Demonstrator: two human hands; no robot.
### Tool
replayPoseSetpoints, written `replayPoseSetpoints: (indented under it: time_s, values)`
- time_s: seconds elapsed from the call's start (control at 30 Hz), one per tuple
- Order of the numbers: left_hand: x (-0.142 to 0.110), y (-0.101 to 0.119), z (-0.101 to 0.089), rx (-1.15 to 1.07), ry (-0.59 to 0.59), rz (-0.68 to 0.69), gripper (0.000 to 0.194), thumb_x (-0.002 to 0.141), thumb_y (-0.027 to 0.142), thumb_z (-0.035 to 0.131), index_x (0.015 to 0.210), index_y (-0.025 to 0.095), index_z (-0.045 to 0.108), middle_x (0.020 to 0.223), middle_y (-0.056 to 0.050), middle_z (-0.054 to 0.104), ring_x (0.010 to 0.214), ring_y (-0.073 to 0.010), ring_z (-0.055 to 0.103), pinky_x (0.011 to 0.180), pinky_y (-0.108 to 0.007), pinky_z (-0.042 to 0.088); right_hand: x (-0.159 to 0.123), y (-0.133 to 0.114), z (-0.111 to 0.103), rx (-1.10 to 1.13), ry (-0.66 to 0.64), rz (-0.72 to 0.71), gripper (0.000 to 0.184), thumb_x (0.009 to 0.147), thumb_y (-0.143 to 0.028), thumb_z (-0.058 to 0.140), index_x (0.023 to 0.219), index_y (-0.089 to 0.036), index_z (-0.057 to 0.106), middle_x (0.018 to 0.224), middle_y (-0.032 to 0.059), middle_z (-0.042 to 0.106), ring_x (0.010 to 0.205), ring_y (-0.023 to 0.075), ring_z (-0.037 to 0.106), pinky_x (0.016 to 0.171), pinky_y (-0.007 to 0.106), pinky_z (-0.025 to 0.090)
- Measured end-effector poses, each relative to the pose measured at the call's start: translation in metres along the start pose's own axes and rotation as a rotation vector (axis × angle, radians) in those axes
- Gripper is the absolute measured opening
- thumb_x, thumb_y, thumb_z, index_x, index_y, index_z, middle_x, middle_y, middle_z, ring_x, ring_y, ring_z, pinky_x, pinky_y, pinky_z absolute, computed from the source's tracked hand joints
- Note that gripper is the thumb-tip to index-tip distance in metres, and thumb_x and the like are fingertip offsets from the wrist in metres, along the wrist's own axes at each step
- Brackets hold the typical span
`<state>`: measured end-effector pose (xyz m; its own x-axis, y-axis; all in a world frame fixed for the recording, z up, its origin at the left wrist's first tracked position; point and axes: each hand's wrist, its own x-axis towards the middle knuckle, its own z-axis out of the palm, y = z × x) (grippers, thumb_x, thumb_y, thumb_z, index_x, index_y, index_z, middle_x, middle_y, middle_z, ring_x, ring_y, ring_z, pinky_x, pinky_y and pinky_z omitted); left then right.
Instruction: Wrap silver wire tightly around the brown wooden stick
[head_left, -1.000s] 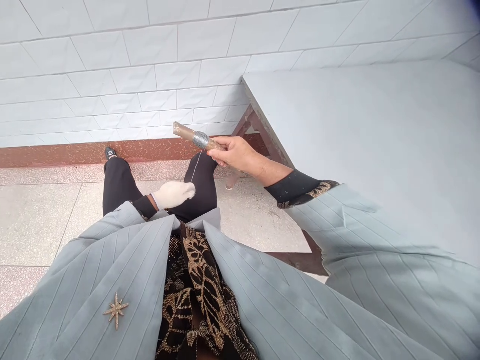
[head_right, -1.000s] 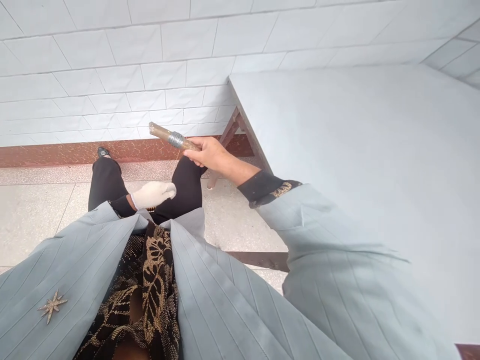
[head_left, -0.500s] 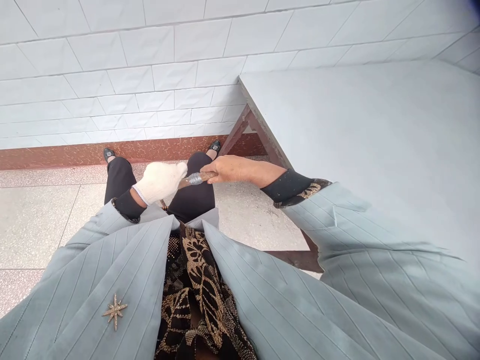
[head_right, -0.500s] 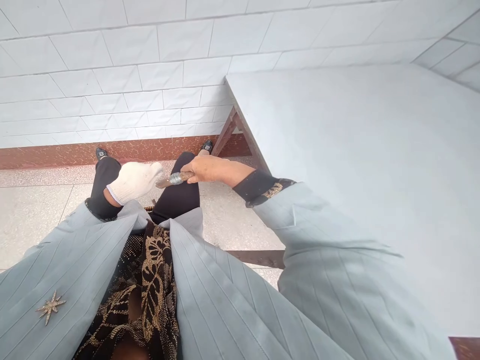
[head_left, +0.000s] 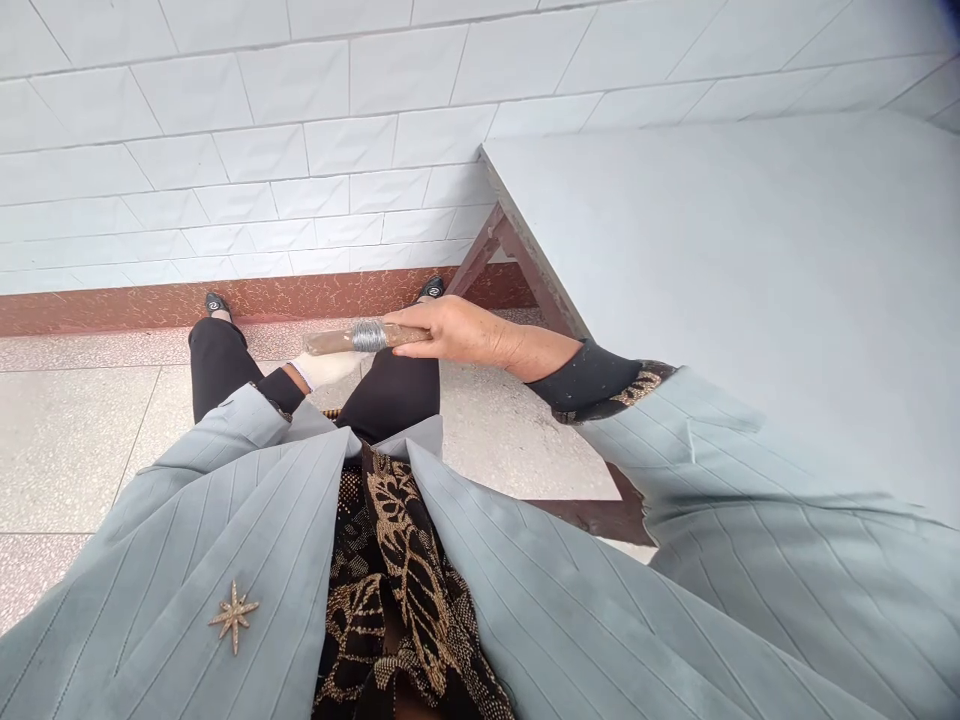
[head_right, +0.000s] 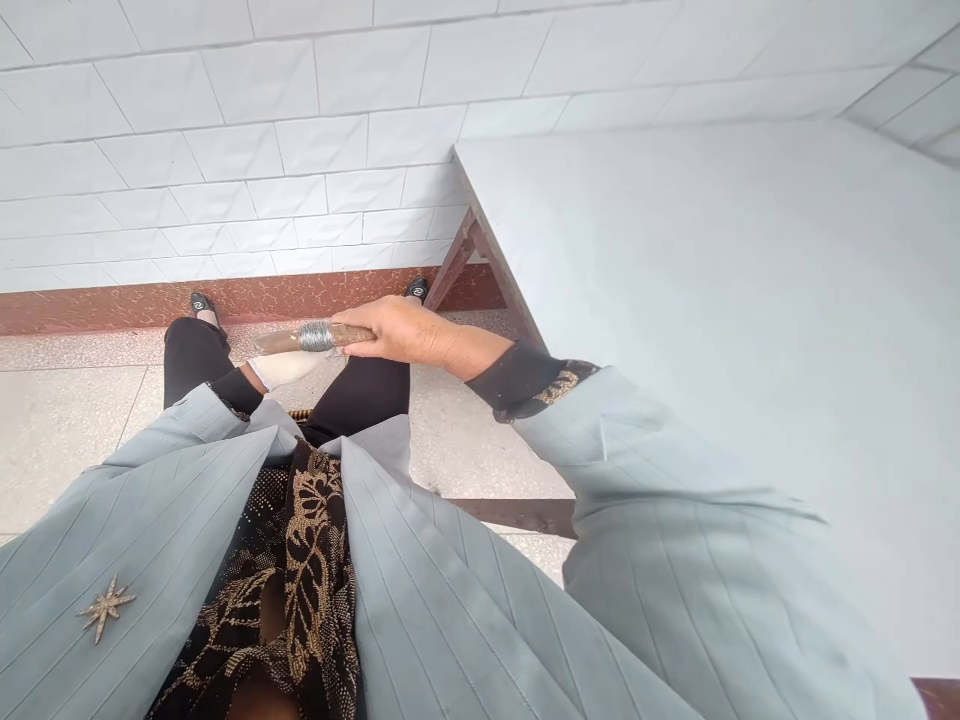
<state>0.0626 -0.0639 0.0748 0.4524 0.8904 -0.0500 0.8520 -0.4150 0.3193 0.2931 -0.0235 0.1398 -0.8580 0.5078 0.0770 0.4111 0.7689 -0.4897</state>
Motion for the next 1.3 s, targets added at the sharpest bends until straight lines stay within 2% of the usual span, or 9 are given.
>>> replayPoseSetpoints:
  time_s: [0.1, 0.23, 0.43, 0.6, 0.77, 0.9, 1.1, 1.2, 1.3]
  values:
    - [-0.010, 0.012, 0.013, -0.030, -0.100, -0.011, 0.036, 0.105, 0.031, 0.035, 0.106, 0.020, 0.070, 0.106, -0.007, 0.078, 0.099, -0.0245, 0.072, 0.088, -0.035, 0.050, 0.001, 0.007, 0.003, -0.022, 0.154, 0.135, 0.041, 0.092, -0.032, 0.066, 0.128, -0.016, 0.076, 0.104, 0.0078, 0.077, 0.086, 0.0202, 0.064, 0.079, 0.029, 0.042]
    - [-0.022, 0.025, 0.003, 0.006, -0.183, 0.011, 0.035, 0.105, 0.032, 0.035, 0.104, 0.020, 0.068, 0.102, -0.006, 0.078, 0.095, -0.0250, 0.074, 0.082, -0.035, 0.049, -0.001, 0.019, 0.002, -0.049, 0.237, 0.315, 0.043, 0.092, -0.033, 0.065, 0.130, -0.015, 0.075, 0.104, 0.0082, 0.077, 0.088, 0.0224, 0.066, 0.080, 0.031, 0.043]
    - [-0.039, 0.027, -0.023, 0.196, -0.073, -0.048, 0.039, 0.109, 0.037, 0.035, 0.124, 0.016, 0.063, 0.102, -0.012, 0.078, 0.096, -0.0281, 0.075, 0.079, -0.035, 0.048, 0.011, 0.023, 0.003, -0.270, 0.118, 0.446, 0.043, 0.095, -0.034, 0.063, 0.134, -0.018, 0.073, 0.108, 0.0108, 0.078, 0.091, 0.0261, 0.067, 0.078, 0.033, 0.044]
    - [-0.044, 0.017, -0.035, 0.164, 0.009, -0.096, 0.036, 0.107, 0.041, 0.039, 0.118, 0.017, 0.065, 0.099, -0.010, 0.078, 0.091, -0.0256, 0.074, 0.077, -0.032, 0.048, 0.040, 0.016, 0.015, -0.444, -0.044, 0.417, 0.049, 0.100, -0.039, 0.063, 0.145, -0.020, 0.065, 0.119, 0.0163, 0.076, 0.104, 0.0330, 0.069, 0.080, 0.036, 0.045]
    - [-0.044, 0.000, -0.036, 0.019, 0.118, -0.198, 0.036, 0.108, 0.038, 0.038, 0.120, 0.018, 0.065, 0.108, -0.011, 0.078, 0.098, -0.0245, 0.074, 0.084, -0.033, 0.051, 0.076, 0.020, 0.035, -0.313, 0.038, 0.425, 0.052, 0.106, -0.046, 0.054, 0.151, -0.019, 0.059, 0.127, 0.0179, 0.074, 0.113, 0.0346, 0.068, 0.088, 0.039, 0.046]
    - [-0.037, -0.019, -0.011, -0.071, 0.101, -0.307, 0.039, 0.110, 0.038, 0.033, 0.129, 0.018, 0.061, 0.117, -0.011, 0.077, 0.106, -0.0265, 0.075, 0.090, -0.035, 0.052, 0.113, 0.037, 0.078, -0.196, 0.110, 0.456, 0.050, 0.106, -0.043, 0.051, 0.148, -0.017, 0.059, 0.133, 0.0198, 0.071, 0.116, 0.0367, 0.066, 0.089, 0.041, 0.046]
    - [-0.031, -0.059, 0.056, 0.020, -0.021, -0.501, 0.041, 0.112, 0.034, 0.026, 0.136, 0.017, 0.055, 0.113, -0.016, 0.078, 0.106, -0.0255, 0.076, 0.090, -0.034, 0.051, 0.132, 0.077, 0.165, -0.063, 0.155, 0.511, 0.055, 0.109, -0.032, 0.039, 0.159, -0.011, 0.046, 0.150, 0.0237, 0.059, 0.129, 0.0330, 0.060, 0.098, 0.038, 0.047]
    - [-0.034, -0.065, 0.073, 0.086, -0.094, -0.480, 0.043, 0.112, 0.038, 0.027, 0.139, 0.020, 0.055, 0.115, -0.015, 0.078, 0.104, -0.0263, 0.076, 0.088, -0.034, 0.051, 0.124, 0.086, 0.183, -0.052, 0.129, 0.515, 0.056, 0.109, -0.034, 0.039, 0.160, -0.011, 0.044, 0.148, 0.0242, 0.060, 0.125, 0.0333, 0.061, 0.098, 0.040, 0.047]
    - [-0.034, -0.066, 0.075, 0.114, -0.117, -0.438, 0.043, 0.112, 0.041, 0.029, 0.134, 0.020, 0.060, 0.118, -0.015, 0.076, 0.106, -0.0279, 0.075, 0.088, -0.035, 0.050, 0.117, 0.087, 0.183, -0.100, 0.074, 0.503, 0.056, 0.110, -0.035, 0.040, 0.161, -0.012, 0.044, 0.147, 0.0241, 0.060, 0.122, 0.0328, 0.061, 0.096, 0.039, 0.045]
